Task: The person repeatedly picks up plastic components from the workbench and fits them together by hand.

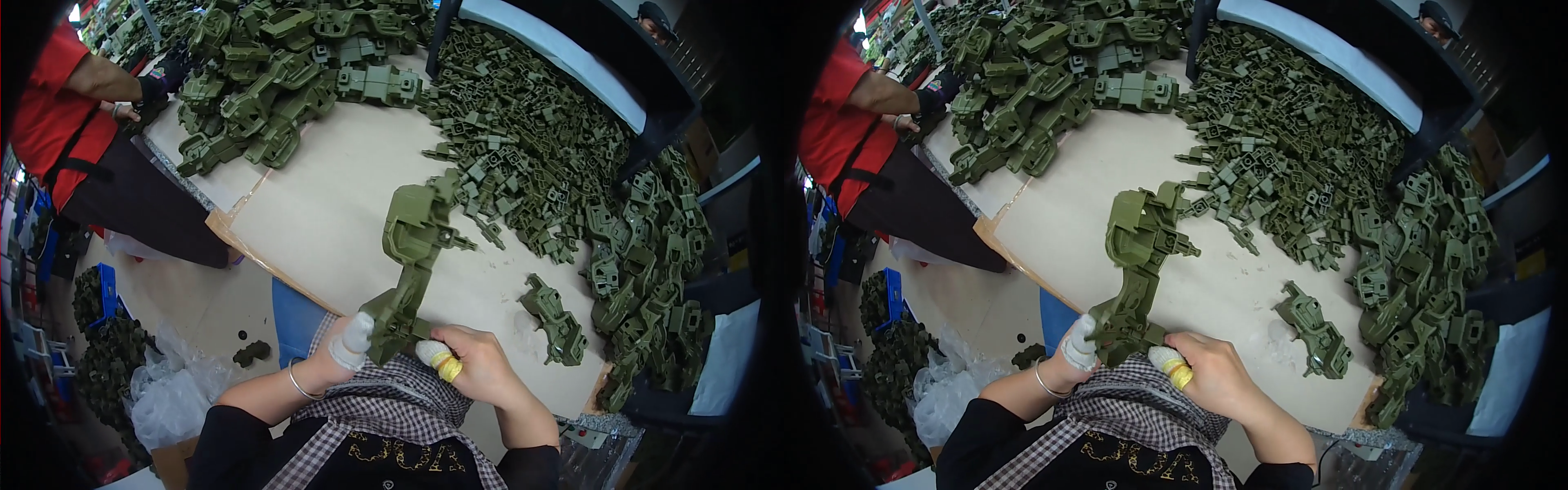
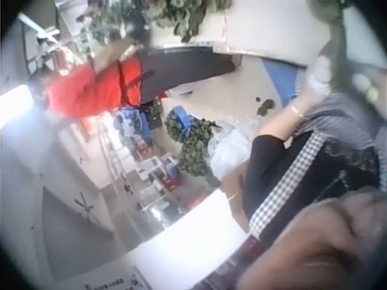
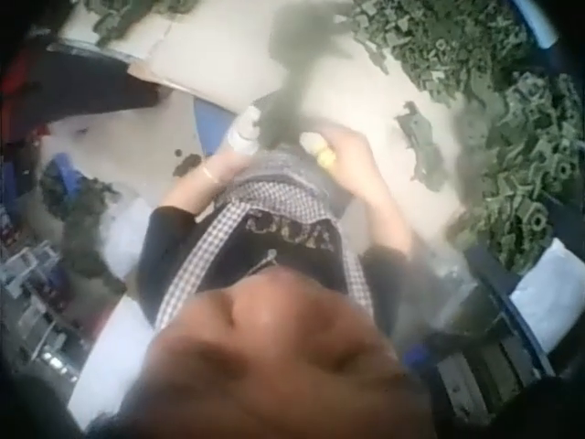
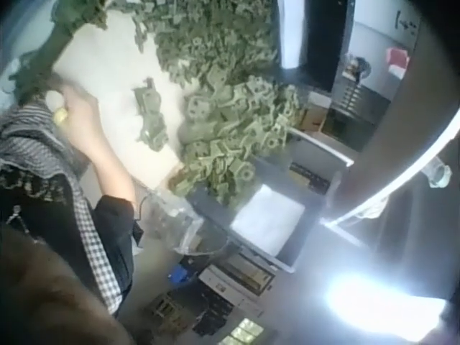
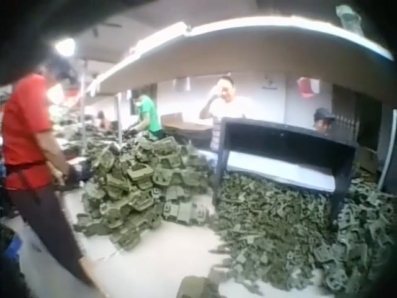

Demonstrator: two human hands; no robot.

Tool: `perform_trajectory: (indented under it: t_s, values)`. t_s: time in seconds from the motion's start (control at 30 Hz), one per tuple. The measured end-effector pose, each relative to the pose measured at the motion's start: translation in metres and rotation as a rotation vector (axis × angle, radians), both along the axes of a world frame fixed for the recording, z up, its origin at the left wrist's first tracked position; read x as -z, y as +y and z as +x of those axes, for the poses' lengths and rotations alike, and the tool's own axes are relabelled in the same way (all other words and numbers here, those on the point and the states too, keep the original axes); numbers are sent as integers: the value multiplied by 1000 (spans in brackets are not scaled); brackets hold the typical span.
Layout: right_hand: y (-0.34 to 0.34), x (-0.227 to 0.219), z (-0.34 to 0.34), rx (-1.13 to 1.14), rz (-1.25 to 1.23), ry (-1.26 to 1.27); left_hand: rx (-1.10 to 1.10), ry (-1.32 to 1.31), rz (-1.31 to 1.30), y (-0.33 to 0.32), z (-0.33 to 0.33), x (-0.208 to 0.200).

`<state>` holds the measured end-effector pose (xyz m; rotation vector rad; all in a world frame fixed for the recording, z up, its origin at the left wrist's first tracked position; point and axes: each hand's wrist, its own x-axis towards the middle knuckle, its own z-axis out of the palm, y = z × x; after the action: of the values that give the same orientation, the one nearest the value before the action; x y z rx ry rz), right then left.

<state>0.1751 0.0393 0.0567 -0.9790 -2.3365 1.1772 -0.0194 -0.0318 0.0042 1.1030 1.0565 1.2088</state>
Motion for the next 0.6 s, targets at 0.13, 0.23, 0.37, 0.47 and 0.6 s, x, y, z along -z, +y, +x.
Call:
perform_trajectory:
  t_s: [0.13,0.23,0.37,0.47,0.6]
  values:
    - [-11,29,11,-59,34,58,50,540,485,13,3,-10]
    - [-24,56,15,-42,-336,265,48,401,508,13,17,-20]
    - [-36,80,15,28,-433,339,59,25,337,12,31,-8]
    - [-38,80,6,25,-720,523,36,176,485,14,35,-8]
    - [-41,74,1,24,-593,533,-42,254,542,13,44,-13]
